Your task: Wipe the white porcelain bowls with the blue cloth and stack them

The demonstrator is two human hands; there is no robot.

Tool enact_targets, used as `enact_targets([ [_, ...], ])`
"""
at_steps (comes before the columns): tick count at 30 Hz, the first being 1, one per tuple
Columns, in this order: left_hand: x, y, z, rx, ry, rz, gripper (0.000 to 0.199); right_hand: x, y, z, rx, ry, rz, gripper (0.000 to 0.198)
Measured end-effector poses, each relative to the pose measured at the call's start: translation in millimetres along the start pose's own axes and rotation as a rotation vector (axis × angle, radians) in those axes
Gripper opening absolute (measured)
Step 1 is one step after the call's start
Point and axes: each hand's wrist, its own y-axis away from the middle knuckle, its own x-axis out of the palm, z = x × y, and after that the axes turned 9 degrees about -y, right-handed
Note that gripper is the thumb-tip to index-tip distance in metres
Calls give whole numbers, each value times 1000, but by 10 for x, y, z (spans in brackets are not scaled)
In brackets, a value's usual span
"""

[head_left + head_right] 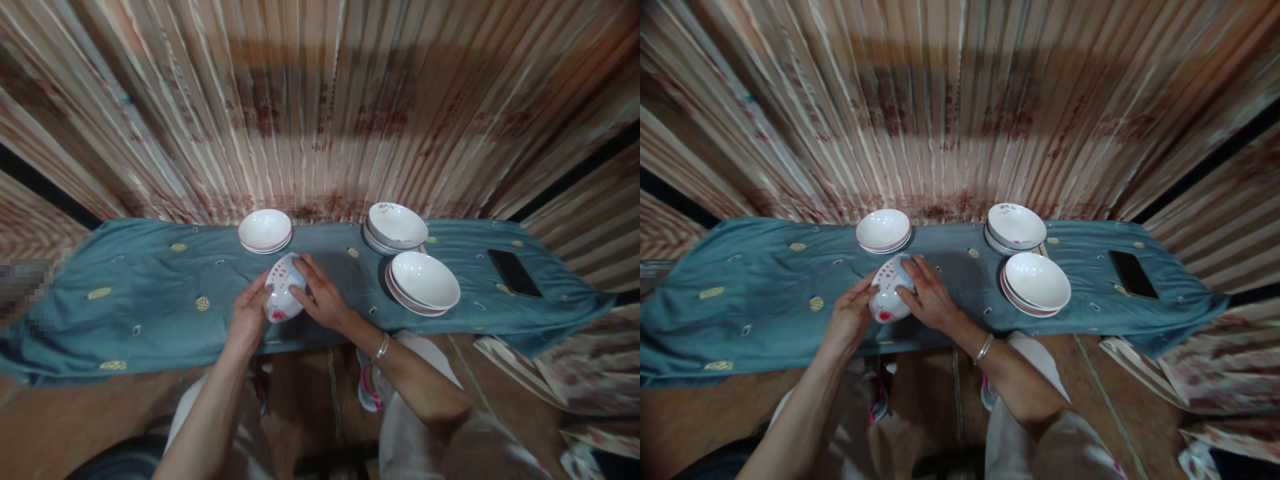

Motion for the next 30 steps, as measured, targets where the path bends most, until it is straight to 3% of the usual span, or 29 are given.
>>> enact_targets([
  [6,11,9,32,41,-30,-7,28,7,25,192,-158,148,106,51],
  [12,28,19,94,103,-44,-50,24,12,-14,196,-146,115,110,48],
  [15,49,9,96,114,-57,-85,24,28,-71,100,-46,-8,46,49],
  [23,59,10,33,95,-97,-138,28,227,-154,-284,400,-520,-207,56],
  [30,204,-45,104,125,-82,-11,22,-24,-272,-368,490,-605,-328,60],
])
